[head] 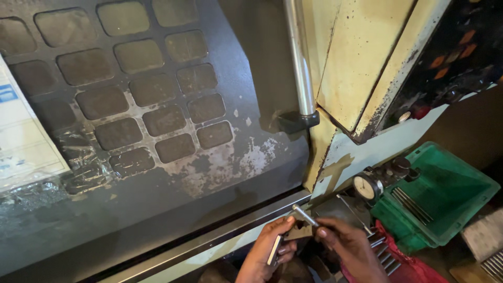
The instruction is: The person repeatedly picks up cylindrical metal rods from a green tray, rubs them against a textured metal surface, and places them into a measuring device. The person handles the rods one at a time, repeating the process throughout the clip.
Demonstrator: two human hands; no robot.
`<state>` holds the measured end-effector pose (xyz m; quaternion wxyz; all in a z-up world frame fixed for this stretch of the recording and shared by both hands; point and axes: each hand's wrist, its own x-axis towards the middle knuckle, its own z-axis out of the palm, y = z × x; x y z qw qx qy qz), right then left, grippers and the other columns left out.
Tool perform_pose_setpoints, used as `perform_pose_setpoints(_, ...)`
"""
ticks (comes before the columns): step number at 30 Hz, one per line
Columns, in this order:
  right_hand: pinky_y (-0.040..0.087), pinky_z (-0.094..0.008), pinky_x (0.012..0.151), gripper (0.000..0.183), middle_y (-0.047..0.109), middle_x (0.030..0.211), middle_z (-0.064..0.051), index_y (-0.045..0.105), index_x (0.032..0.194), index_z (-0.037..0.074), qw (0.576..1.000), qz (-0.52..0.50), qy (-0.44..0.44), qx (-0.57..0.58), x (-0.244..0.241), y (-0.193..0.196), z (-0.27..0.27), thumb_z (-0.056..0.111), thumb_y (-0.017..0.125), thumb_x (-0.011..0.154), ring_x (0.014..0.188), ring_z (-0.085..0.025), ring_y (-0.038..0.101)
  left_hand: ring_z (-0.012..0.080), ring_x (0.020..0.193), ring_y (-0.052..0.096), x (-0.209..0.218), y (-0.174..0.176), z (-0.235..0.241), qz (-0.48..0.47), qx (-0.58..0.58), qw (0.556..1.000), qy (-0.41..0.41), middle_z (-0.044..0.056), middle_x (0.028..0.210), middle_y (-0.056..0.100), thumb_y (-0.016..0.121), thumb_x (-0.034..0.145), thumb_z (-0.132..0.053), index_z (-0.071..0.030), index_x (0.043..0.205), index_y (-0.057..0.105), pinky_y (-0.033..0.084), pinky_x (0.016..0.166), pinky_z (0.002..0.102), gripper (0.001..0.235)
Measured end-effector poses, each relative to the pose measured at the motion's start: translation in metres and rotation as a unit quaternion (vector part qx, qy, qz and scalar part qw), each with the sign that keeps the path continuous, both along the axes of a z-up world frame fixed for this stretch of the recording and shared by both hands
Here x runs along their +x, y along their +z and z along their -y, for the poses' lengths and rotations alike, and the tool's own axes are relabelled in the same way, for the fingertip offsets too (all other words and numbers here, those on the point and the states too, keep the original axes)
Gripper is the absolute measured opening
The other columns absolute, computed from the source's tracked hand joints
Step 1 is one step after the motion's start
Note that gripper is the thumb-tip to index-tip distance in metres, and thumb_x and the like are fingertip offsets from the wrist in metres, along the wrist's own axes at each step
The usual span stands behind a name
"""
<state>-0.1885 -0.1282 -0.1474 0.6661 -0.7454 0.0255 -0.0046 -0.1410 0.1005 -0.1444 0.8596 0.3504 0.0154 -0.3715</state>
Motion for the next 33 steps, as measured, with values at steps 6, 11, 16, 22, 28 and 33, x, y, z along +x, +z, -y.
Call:
perform_pose_setpoints(6, 0.046, -0.028, 0.062, 0.042, 0.071, 0.082, -0.007, 0.068, 0.135, 0.007, 0.991, -0.1, 0.026, -0.085, -0.009, 0.003, 0.006, 0.023, 0.062, 0.096, 0.072, -0.013, 0.059, 0.0066, 0.045, 0.046, 0.005, 0.008, -0.005, 0.002, 0.029, 0.999, -0.019, 0.002, 0.067, 0.06, 0.069, 0.099, -0.03, -0.008, 0.1, 0.06, 0.028, 0.038, 0.021, 0.024)
perform_pose_setpoints(11, 0.047, -0.028, 0.068, 0.042, 0.06, 0.08, -0.005, 0.068, 0.137, -0.001, 0.992, -0.014, 0.123, -0.032, -0.009, -0.01, 0.015, 0.02, 0.057, 0.102, 0.076, -0.013, 0.055, 0.0046, 0.042, 0.044, 0.01, 0.016, -0.012, 0.081, 0.036, 0.993, -0.072, 0.003, 0.062, 0.061, 0.066, 0.099, -0.033, -0.008, 0.103, 0.065, 0.028, 0.037, 0.018, 0.025)
perform_pose_setpoints(16, 0.051, -0.028, 0.076, 0.039, 0.065, 0.091, -0.004, 0.061, 0.132, -0.002, 0.984, 0.106, 0.035, -0.142, -0.004, -0.029, -0.001, 0.015, 0.059, 0.097, 0.084, -0.012, 0.062, 0.0062, 0.045, 0.048, 0.012, 0.021, -0.009, 0.072, 0.083, 0.993, -0.035, 0.002, 0.065, 0.061, 0.067, 0.1, -0.031, -0.009, 0.101, 0.063, 0.029, 0.039, 0.02, 0.023)
perform_pose_setpoints(22, 0.05, -0.029, 0.074, 0.042, 0.062, 0.085, -0.007, 0.059, 0.14, 0.002, 0.994, -0.01, 0.061, -0.095, 0.001, -0.039, 0.006, 0.016, 0.056, 0.1, 0.08, -0.013, 0.057, 0.0067, 0.039, 0.042, 0.013, 0.013, -0.013, 0.059, 0.062, 0.996, -0.034, 0.003, 0.059, 0.058, 0.067, 0.098, -0.034, -0.01, 0.099, 0.062, 0.026, 0.035, 0.021, 0.024)
perform_pose_setpoints(28, 0.05, -0.032, 0.07, 0.039, 0.062, 0.091, -0.009, 0.059, 0.133, -0.004, 0.99, 0.087, 0.11, 0.035, 0.016, -0.077, 0.007, 0.014, 0.063, 0.098, 0.08, -0.016, 0.06, 0.0087, 0.042, 0.043, 0.015, 0.007, -0.014, 0.037, 0.024, 0.998, -0.04, 0.004, 0.062, 0.055, 0.066, 0.101, -0.032, -0.007, 0.1, 0.062, 0.027, 0.038, 0.023, 0.025)
perform_pose_setpoints(33, 0.049, -0.028, 0.069, 0.032, 0.062, 0.084, -0.006, 0.066, 0.126, -0.002, 0.988, 0.083, 0.112, -0.065, 0.015, -0.076, 0.002, 0.017, 0.062, 0.101, 0.077, -0.011, 0.058, 0.0064, 0.039, 0.037, 0.02, 0.008, -0.022, 0.024, -0.031, 0.998, -0.043, 0.0, 0.062, 0.05, 0.066, 0.102, -0.026, -0.008, 0.097, 0.061, 0.025, 0.037, 0.022, 0.019)
